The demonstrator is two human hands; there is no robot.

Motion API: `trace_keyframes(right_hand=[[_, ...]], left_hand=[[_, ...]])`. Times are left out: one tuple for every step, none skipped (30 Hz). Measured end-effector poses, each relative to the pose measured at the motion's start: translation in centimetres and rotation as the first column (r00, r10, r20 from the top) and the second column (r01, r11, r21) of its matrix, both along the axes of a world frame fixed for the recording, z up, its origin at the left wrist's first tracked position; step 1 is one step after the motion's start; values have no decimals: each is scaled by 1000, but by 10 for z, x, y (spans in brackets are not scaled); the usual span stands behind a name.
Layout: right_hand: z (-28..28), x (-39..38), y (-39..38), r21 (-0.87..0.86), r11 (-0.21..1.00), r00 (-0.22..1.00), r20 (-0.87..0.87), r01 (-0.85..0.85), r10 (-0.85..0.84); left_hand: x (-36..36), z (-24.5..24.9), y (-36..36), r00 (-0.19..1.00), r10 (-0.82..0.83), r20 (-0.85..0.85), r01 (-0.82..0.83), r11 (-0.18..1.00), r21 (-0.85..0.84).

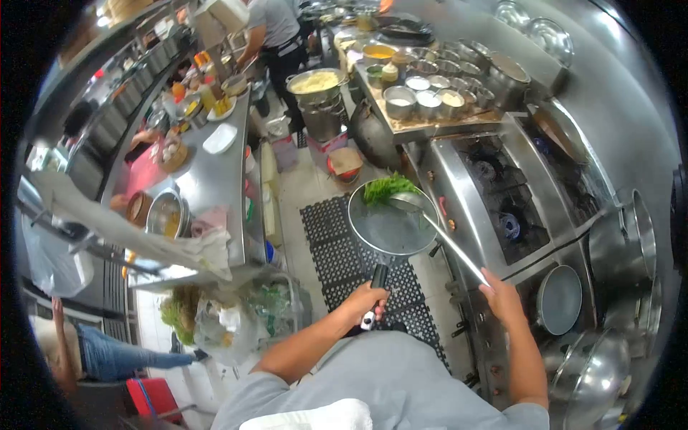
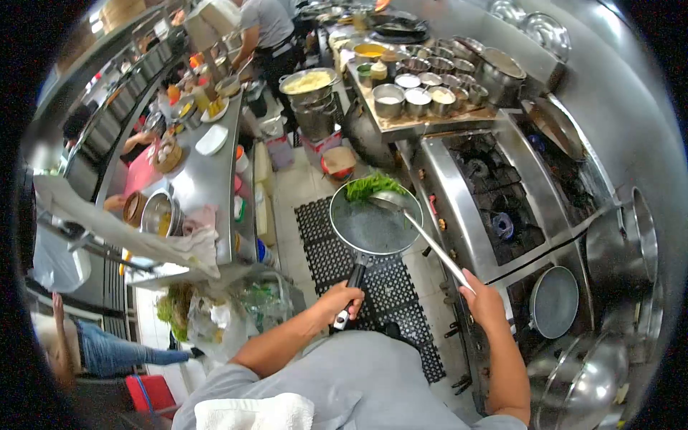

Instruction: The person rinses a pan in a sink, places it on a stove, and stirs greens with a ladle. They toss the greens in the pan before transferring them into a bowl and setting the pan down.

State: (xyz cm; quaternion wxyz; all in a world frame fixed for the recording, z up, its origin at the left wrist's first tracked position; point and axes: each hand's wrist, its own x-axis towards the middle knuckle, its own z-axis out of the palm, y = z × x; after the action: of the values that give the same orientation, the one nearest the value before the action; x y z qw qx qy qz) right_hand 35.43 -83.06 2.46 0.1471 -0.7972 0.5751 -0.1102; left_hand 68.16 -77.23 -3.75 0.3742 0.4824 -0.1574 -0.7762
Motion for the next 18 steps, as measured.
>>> trace_keyframes(right_hand=[[6, -6, 8, 86, 996, 999, 33, 40, -43], [9, -11, 13, 172, 982, 994, 62, 81, -93], [12, -11, 17, 152, 987, 995, 84, 49, -63], [6, -10, 19, 171, 984, 996, 77, 40, -54], [-7, -6, 15, 143, 988, 990, 118, 55, -72], [-21, -1, 7, 110, 991, 983, 161, 71, -88], [-41, 5, -1, 41, 999, 977, 211, 28, -36], [-53, 14, -9, 58, 997, 992, 116, 52, -58], [-70, 19, -15, 80, 995, 990, 125, 54, -64], [-84, 25, -23, 98, 994, 988, 137, 55, -68], [-95, 30, -24, 124, 990, 988, 131, 66, -82], [-103, 35, -22, 152, 985, 988, 123, 78, -97], [-111, 39, -17, 221, 971, 979, 163, 87, -124], [-156, 36, -15, 97, 995, 987, 149, 37, -51], [-150, 44, -9, 432, 898, 911, 332, 82, -244], [-133, 56, 4, 719, 694, 782, 412, 35, -467], [-122, 65, 12, 831, 554, 636, 455, -52, -623], [-112, 69, 20, 898, 406, 473, 436, -171, -765]], left_hand=[[0, -7, 1, 999, -13, -35, 13, 1000, 5], [-4, -11, 2, 1000, 7, -15, -7, 999, 37], [-10, -16, 2, 995, 61, -77, -56, 996, 64], [-17, -23, 3, 984, 115, -136, -102, 990, 95], [-24, -27, 4, 972, 168, -167, -143, 978, 152], [-30, -27, 6, 970, 177, -166, -151, 976, 154], [-36, -28, 9, 975, 188, -117, -175, 978, 115], [-41, -28, 11, 977, 202, -65, -197, 978, 73], [-47, -20, 12, 971, 238, -33, -234, 968, 86], [-52, -16, 11, 968, 249, -26, -246, 966, 75], [-58, -13, 10, 970, 234, 64, -236, 971, 33], [-64, -11, 9, 963, 219, 155, -220, 975, -6], [-70, -15, 9, 946, 202, 252, -203, 979, -24], [-78, -18, 9, 943, 211, 258, -211, 977, -28], [-87, -20, 10, 859, 166, 484, -157, 986, -59], [-95, -20, 11, 724, 122, 679, -100, 992, -72], [-102, -9, 11, 623, 49, 781, -47, 999, -26], [-107, -15, 13, 623, 59, 780, -57, 998, -30]])
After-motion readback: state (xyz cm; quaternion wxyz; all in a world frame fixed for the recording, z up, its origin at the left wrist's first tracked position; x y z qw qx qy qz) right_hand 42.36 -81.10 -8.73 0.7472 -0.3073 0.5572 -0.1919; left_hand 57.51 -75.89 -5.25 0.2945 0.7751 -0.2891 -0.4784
